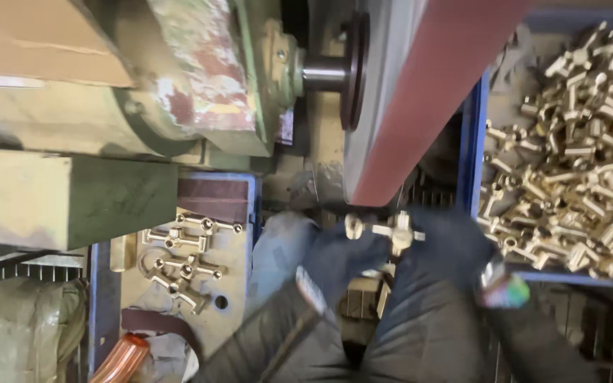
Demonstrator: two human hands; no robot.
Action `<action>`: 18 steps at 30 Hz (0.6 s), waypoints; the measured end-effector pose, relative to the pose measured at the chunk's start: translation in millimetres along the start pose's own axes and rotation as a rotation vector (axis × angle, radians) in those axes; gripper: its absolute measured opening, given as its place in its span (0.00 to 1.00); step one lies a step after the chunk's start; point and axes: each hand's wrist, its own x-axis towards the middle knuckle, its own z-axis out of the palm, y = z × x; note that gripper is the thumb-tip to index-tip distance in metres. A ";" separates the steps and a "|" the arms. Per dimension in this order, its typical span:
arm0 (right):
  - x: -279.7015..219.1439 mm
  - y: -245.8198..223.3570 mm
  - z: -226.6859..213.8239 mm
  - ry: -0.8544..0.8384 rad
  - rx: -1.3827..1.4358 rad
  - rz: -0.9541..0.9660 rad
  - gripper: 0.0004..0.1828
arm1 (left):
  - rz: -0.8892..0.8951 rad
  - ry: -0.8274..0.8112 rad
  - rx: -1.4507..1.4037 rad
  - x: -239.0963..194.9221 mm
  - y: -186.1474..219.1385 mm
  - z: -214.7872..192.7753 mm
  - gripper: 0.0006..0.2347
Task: The person holds a metal component against a rotating sanding belt, turning it to sand different surfaces, then places it into a container and picks up another component to repeat the process.
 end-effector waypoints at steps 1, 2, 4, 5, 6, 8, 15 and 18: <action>-9.9 -11.5 -2.4 0.036 -0.005 -0.014 0.29 | -0.041 0.131 -0.118 -10.5 13.0 4.3 0.10; -28.5 -23.9 0.5 0.067 -0.005 -0.006 0.31 | -0.097 0.243 -0.244 -27.9 24.4 13.2 0.10; -59.9 -43.7 19.0 0.187 0.011 -0.078 0.37 | 0.057 0.453 -0.170 -51.4 40.2 24.1 0.11; -73.7 -54.2 35.5 0.274 0.026 -0.160 0.40 | 0.269 0.546 0.030 -63.8 46.6 29.0 0.11; -83.2 -59.9 48.9 0.350 0.047 -0.258 0.43 | 0.479 0.652 0.237 -73.4 51.0 32.1 0.11; -95.4 -64.0 70.1 0.133 0.368 -0.138 0.28 | 0.530 0.588 0.337 -80.9 53.8 31.1 0.11; -46.9 -35.1 88.5 0.028 0.480 -0.128 0.22 | 0.243 0.358 -0.006 -29.0 22.1 -2.2 0.11; -19.8 -31.3 86.2 -0.020 0.575 0.012 0.25 | 0.081 0.425 0.045 1.9 -2.7 -6.0 0.11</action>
